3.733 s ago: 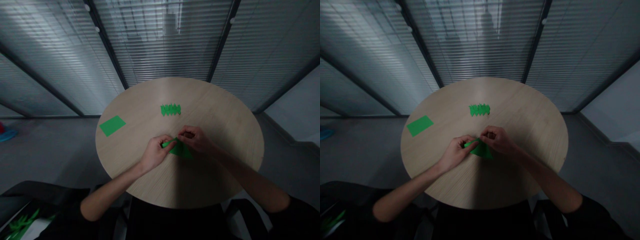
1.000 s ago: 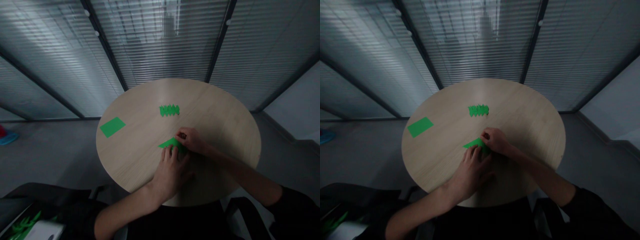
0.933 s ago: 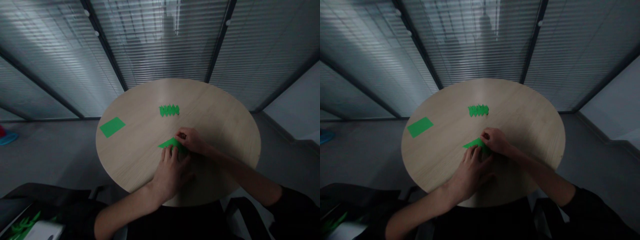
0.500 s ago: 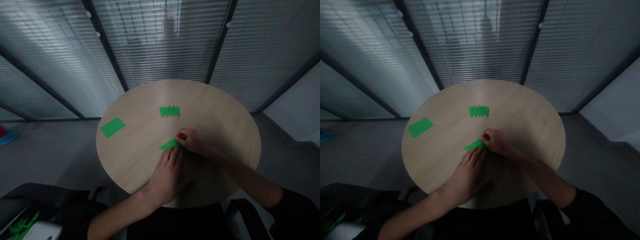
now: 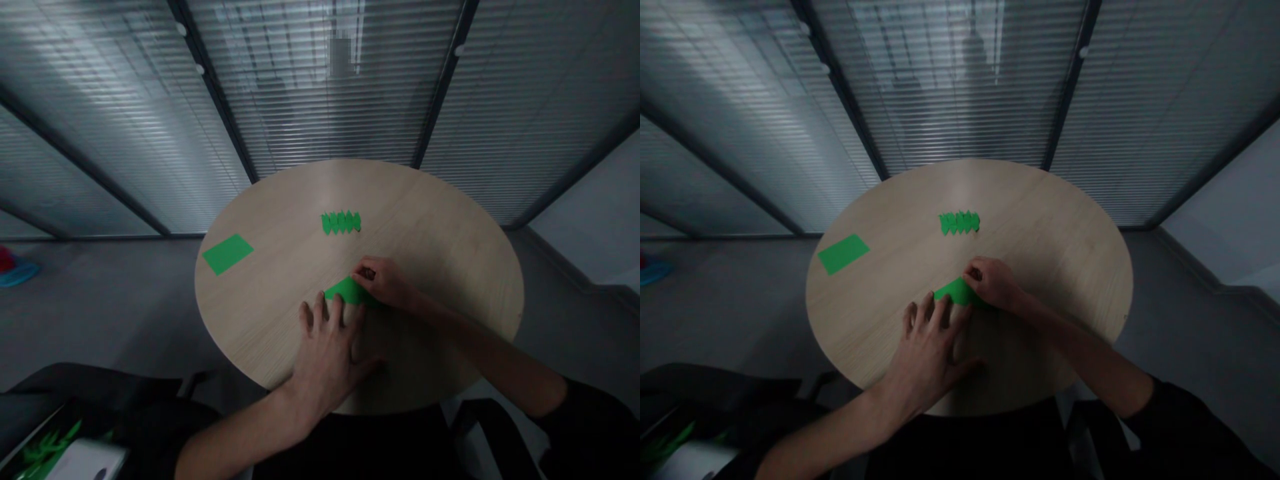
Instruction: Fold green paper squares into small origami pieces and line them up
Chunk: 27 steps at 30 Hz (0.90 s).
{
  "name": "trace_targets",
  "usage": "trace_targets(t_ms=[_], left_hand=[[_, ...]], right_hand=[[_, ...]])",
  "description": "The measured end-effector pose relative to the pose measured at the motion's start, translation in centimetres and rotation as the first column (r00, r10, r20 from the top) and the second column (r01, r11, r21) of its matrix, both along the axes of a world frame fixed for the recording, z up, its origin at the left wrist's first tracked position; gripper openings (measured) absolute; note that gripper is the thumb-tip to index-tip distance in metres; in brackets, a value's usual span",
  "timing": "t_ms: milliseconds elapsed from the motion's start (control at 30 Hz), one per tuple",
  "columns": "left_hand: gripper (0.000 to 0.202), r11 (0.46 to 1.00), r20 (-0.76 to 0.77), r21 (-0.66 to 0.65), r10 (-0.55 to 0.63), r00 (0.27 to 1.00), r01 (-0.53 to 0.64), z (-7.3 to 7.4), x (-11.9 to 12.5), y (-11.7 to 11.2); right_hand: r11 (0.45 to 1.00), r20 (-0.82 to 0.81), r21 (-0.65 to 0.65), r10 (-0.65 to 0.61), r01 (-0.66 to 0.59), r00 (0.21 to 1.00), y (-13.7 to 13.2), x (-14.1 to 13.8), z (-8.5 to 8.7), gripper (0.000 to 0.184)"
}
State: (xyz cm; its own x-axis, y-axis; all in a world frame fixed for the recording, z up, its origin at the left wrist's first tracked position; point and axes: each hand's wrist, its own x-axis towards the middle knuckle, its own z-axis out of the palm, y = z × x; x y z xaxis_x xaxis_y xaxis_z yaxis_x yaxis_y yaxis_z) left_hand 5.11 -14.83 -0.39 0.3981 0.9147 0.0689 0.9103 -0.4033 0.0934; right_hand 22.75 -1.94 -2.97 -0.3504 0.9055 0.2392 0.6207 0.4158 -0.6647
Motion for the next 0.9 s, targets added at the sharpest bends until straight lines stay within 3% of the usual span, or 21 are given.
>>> trace_targets(t_ms=[267, 700, 900], left_hand=[[0.082, 0.999, -0.014, 0.044, 0.001, 1.0, -0.001, -0.7, -0.1, -0.1], [0.08, 0.999, 0.035, 0.046, 0.006, 0.999, -0.008, 0.1, -0.4, 0.1], [0.064, 0.994, 0.105, -0.016, -0.106, 0.989, 0.109, 0.5, 0.4, 1.2]], right_hand=[[1.0, -0.006, 0.001, -0.002, 0.002, 1.0, 0.0, 0.0, -0.1, 0.013], [1.0, -0.007, 0.002, 0.007, -0.007, 1.0, 0.0, 0.0, 0.0, 0.014], [0.999, -0.012, -0.017, 0.034, -0.034, 0.999, 0.0, 0.1, 0.0, 0.012]])
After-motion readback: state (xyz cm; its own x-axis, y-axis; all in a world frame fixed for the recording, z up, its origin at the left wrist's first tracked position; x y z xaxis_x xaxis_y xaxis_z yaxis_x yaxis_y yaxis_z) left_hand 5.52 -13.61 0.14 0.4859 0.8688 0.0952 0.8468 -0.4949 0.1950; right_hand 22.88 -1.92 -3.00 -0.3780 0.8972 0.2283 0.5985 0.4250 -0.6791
